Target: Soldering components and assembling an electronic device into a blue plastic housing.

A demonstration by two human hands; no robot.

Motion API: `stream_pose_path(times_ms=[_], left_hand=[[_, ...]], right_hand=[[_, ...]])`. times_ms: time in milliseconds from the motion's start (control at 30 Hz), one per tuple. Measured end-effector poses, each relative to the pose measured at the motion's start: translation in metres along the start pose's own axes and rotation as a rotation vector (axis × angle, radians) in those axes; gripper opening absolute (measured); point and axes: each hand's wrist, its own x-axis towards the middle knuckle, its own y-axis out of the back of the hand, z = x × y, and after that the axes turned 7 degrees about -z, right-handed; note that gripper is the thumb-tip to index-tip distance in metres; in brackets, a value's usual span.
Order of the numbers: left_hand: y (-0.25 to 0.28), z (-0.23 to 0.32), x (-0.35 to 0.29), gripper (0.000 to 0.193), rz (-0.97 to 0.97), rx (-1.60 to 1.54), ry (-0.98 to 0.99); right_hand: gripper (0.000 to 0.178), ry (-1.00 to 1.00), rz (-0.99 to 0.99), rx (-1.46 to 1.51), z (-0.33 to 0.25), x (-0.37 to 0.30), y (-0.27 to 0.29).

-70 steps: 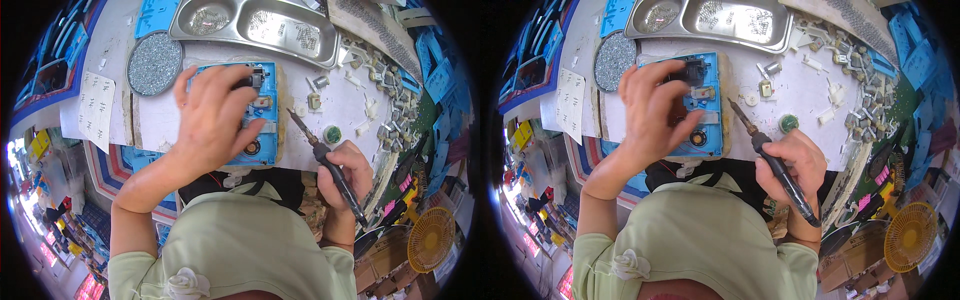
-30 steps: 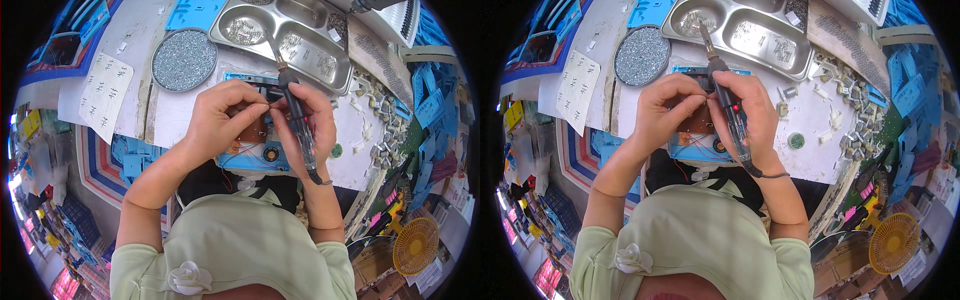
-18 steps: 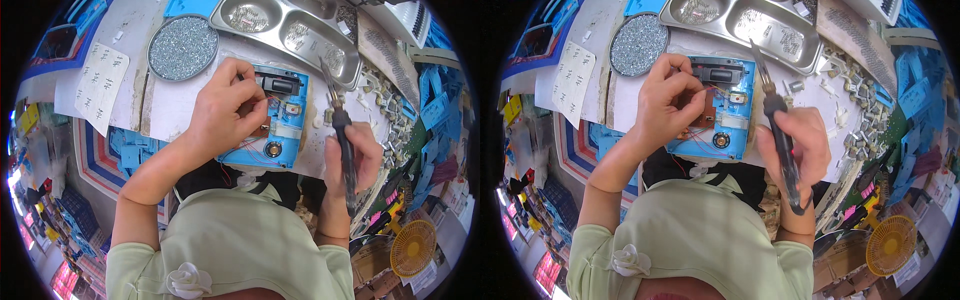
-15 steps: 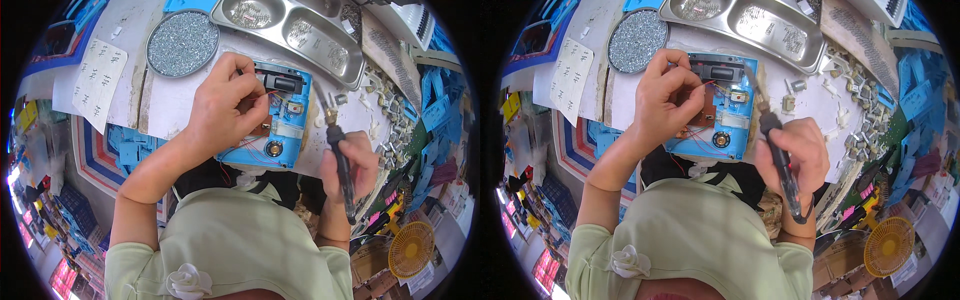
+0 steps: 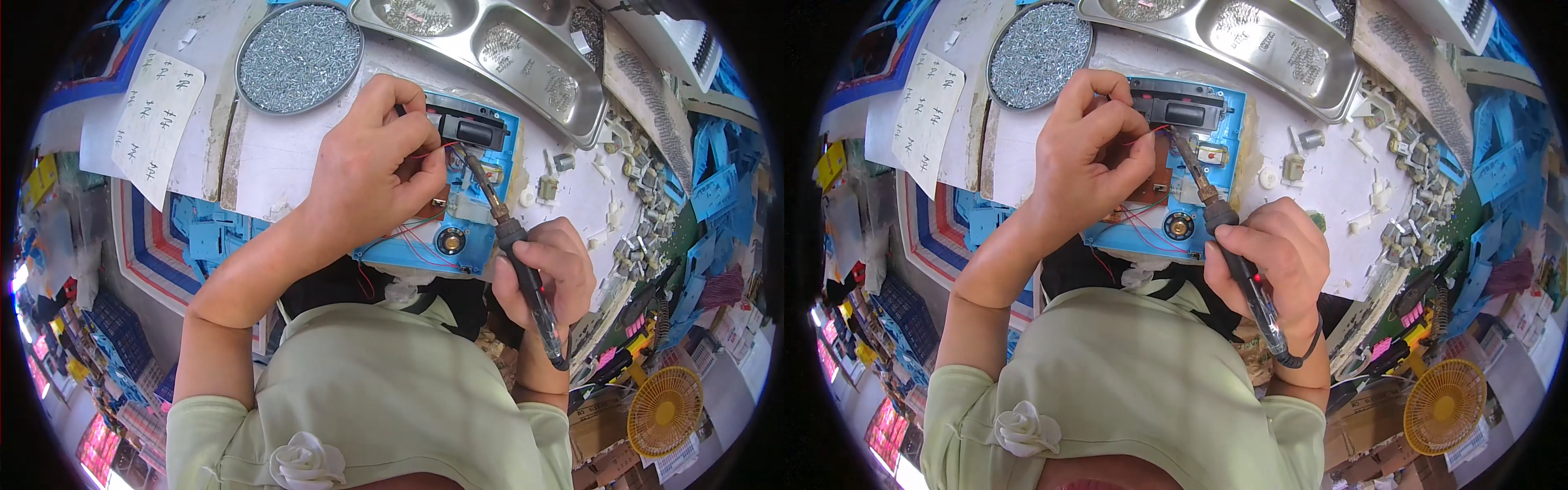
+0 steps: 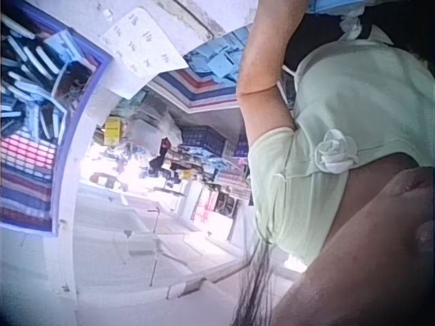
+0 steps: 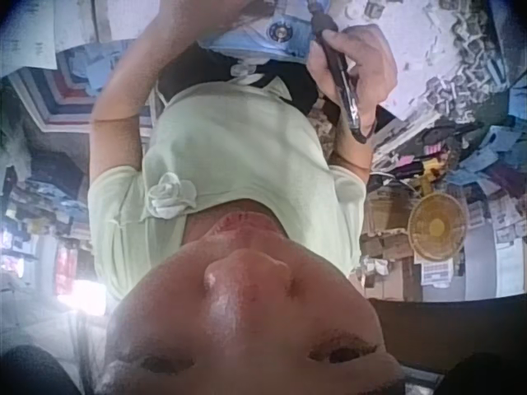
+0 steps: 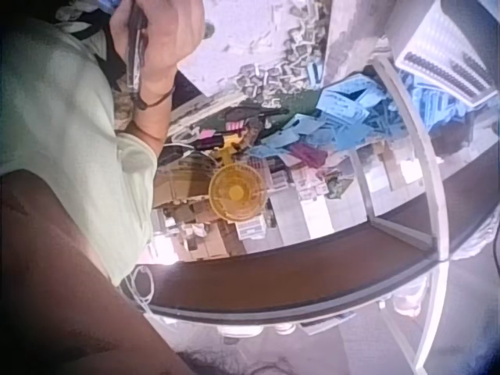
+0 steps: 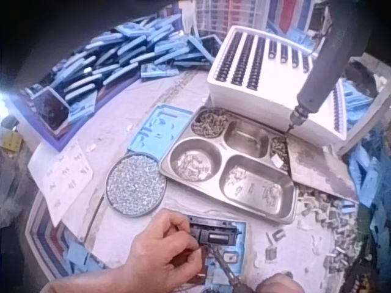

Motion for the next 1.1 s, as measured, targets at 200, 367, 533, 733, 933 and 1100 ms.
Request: stream_pose_path(times_ms=[200, 367, 533, 733, 933, 1100], left_hand=[[-0.0014, -0.0016, 0.0002, 0.011, 0.008, 0.0, -0.016], [-0.0038, -0.0021, 0.0026, 0.011, 0.064, 0.003, -0.062], [-0.0045, -0.0022, 0.0025, 0.011, 0.067, -0.005, -0.06], [-0.0048, -0.0021, 0.0026, 0.011, 0.064, -0.003, -0.06], [-0.0056, -0.0029, 0.003, 0.012, 0.071, 0.013, -0.068], [-0.0031, -0.0011, 0.0013, 0.011, 0.014, 0.007, -0.02]], right_hand=[[0.035, -0.001, -0.002, -0.012, 0.0007, -0.0001, -0.0006], [0.035, -0.001, -0.002, -0.01, -0.0006, 0.0003, -0.0001], [0.037, 0.014, 0.0, -0.021, 0.001, 0.0014, -0.001], [0.04, 0.041, -0.04, -0.101, 0.0024, -0.0002, 0.0006], [0.041, 0.018, -0.048, -0.065, 0.0016, -0.0038, 0.0076], [0.039, 0.007, -0.03, -0.02, 0.0021, -0.0035, 0.0085]])
